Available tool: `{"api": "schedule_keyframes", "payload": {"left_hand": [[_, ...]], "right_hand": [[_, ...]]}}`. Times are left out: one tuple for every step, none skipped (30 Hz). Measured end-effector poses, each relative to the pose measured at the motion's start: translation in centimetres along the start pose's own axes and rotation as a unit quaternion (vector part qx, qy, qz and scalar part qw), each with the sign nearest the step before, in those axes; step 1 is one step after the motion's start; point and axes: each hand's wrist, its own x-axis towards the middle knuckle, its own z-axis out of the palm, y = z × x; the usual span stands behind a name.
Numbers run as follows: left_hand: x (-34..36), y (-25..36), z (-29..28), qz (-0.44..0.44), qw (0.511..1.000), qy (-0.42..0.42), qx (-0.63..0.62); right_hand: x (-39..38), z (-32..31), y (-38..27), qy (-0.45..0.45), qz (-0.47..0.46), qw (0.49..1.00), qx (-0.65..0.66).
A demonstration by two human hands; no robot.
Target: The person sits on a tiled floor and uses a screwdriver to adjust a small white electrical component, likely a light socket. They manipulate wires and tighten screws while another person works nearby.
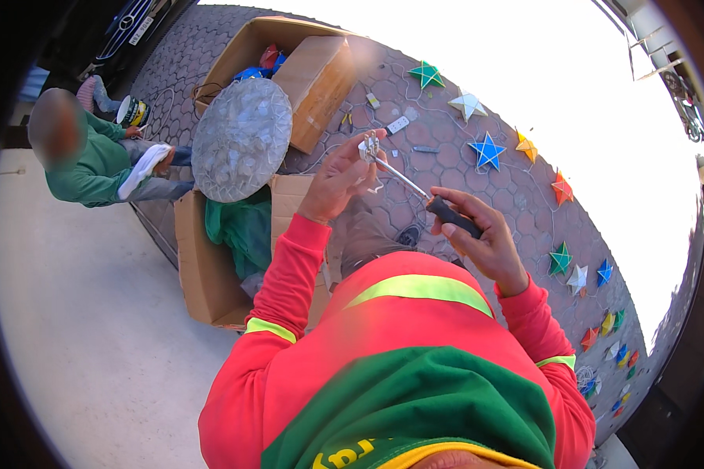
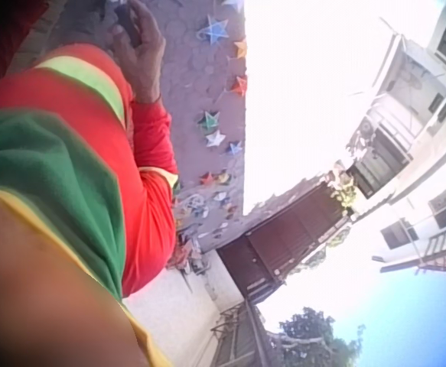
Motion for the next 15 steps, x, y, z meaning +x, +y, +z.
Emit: {"api": "schedule_keyframes", "payload": {"left_hand": [[0.04,0.06,-0.08,0.002,1.0,-0.004,0.003],[-0.01,0.08,-0.19,0.002,1.0,-0.006,0.006],[0.14,0.15,-0.22,0.002,1.0,-0.008,0.009],[0.11,0.11,-0.3,0.003,1.0,-0.01,0.012],[0.1,0.11,-0.29,0.003,1.0,-0.006,0.008],[0.04,0.1,-0.34,0.005,1.0,-0.002,0.004],[0.02,0.09,-0.35,0.01,1.0,-0.001,-0.002],[0.06,0.11,-0.35,0.004,1.0,0.001,-0.001],[0.06,0.16,-0.37,0.002,1.0,0.0,-0.002],[0.02,0.22,-0.38,0.002,1.0,-0.004,-0.004],[-0.07,0.38,-0.41,-0.011,1.0,0.003,0.019],[-0.34,0.54,-0.53,-0.023,0.999,0.008,0.04],[-0.26,0.71,-0.48,-0.031,0.998,0.012,0.059],[-0.34,0.71,-0.53,-0.034,0.997,0.015,0.07],[-0.51,0.77,-0.49,-0.032,0.996,0.017,0.08]], "right_hand": [[0.02,-0.08,-0.04,-0.002,-0.002,1.0,0.002],[0.01,-0.14,-0.03,-0.004,-0.004,1.0,0.003],[0.05,-0.35,-0.08,-0.007,-0.005,1.0,0.006],[0.05,-0.37,-0.04,-0.007,-0.006,1.0,0.007],[0.09,-0.45,-0.04,-0.008,-0.007,1.0,0.009],[0.14,-0.41,0.01,-0.009,-0.007,1.0,0.01],[0.18,-0.41,0.03,-0.009,-0.008,1.0,0.01],[0.26,-0.48,-0.01,-0.009,-0.008,1.0,0.01],[0.35,-0.52,-0.05,-0.009,-0.009,1.0,0.009],[0.49,-0.49,-0.09,-0.007,-0.028,0.999,-0.017],[0.65,-0.48,-0.17,-0.005,-0.047,0.998,-0.044],[0.72,-0.41,-0.23,-0.002,-0.066,0.995,-0.071],[0.77,-0.7,-0.5,0.002,-0.075,0.99,-0.12],[0.68,-0.78,-0.64,0.005,-0.085,0.982,-0.171],[0.52,-0.71,-0.78,0.014,-0.094,0.97,-0.225]]}}
